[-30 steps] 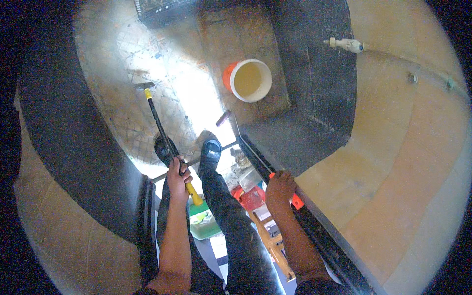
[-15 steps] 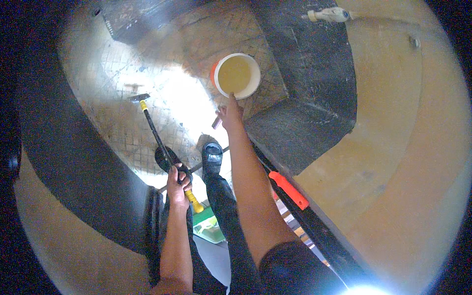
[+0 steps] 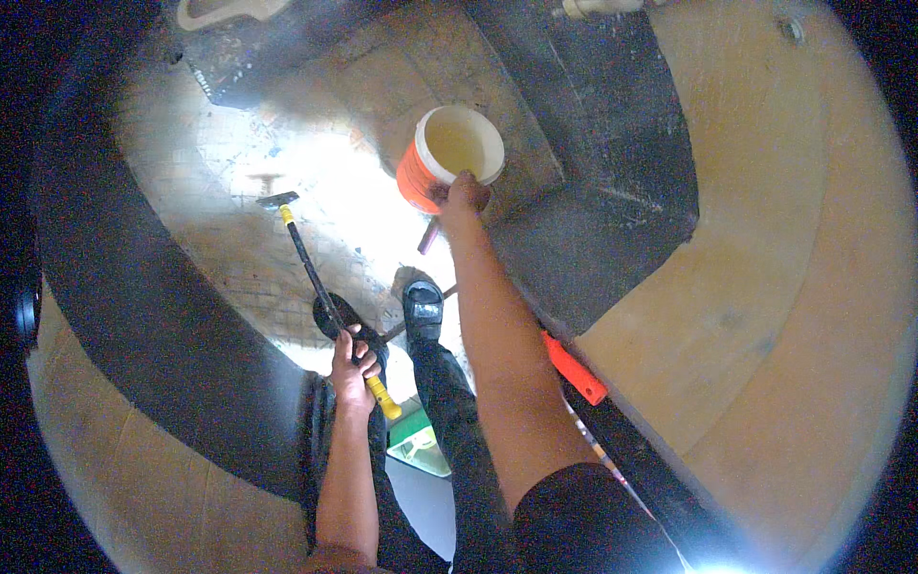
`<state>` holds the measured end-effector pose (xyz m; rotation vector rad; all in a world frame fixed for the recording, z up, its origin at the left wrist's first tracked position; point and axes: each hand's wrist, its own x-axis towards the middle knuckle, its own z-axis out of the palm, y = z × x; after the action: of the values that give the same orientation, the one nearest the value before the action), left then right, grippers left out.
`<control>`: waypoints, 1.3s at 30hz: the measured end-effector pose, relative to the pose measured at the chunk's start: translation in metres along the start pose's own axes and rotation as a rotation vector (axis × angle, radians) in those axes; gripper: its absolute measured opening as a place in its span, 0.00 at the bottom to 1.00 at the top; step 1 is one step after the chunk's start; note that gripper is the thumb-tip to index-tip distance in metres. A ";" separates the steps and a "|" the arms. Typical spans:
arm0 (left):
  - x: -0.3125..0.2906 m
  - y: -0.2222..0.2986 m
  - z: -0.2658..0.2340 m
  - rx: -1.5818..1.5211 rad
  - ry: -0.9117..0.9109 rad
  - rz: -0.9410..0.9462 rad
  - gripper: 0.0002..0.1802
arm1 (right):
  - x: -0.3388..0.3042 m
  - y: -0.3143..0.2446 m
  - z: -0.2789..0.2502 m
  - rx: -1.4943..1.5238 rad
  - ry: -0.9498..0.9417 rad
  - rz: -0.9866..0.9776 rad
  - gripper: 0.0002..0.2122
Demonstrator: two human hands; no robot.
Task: The person applies a liquid from an orange bucket to the floor tiles using a paint roller and a scraper. They spread the liquid across the floor surface and into the grout lines, then use the scraper to distribute the material toward the edges near a squat toilet.
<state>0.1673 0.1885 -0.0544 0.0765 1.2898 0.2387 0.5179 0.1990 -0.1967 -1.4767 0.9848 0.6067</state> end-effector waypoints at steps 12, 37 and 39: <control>-0.093 0.028 -0.023 0.007 0.049 0.136 0.15 | 0.004 -0.161 0.064 -0.532 -0.203 -0.081 0.13; -0.217 -0.068 -0.130 0.090 0.118 0.077 0.16 | -0.110 0.044 -0.079 -0.570 -0.020 -0.091 0.13; -0.219 -0.067 -0.130 0.100 0.136 0.090 0.16 | -0.103 0.030 -0.064 -0.713 -0.130 -0.113 0.13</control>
<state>-0.0041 0.0657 0.1034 0.2068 1.4358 0.2594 0.4296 0.1616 -0.1165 -2.0641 0.5934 1.0215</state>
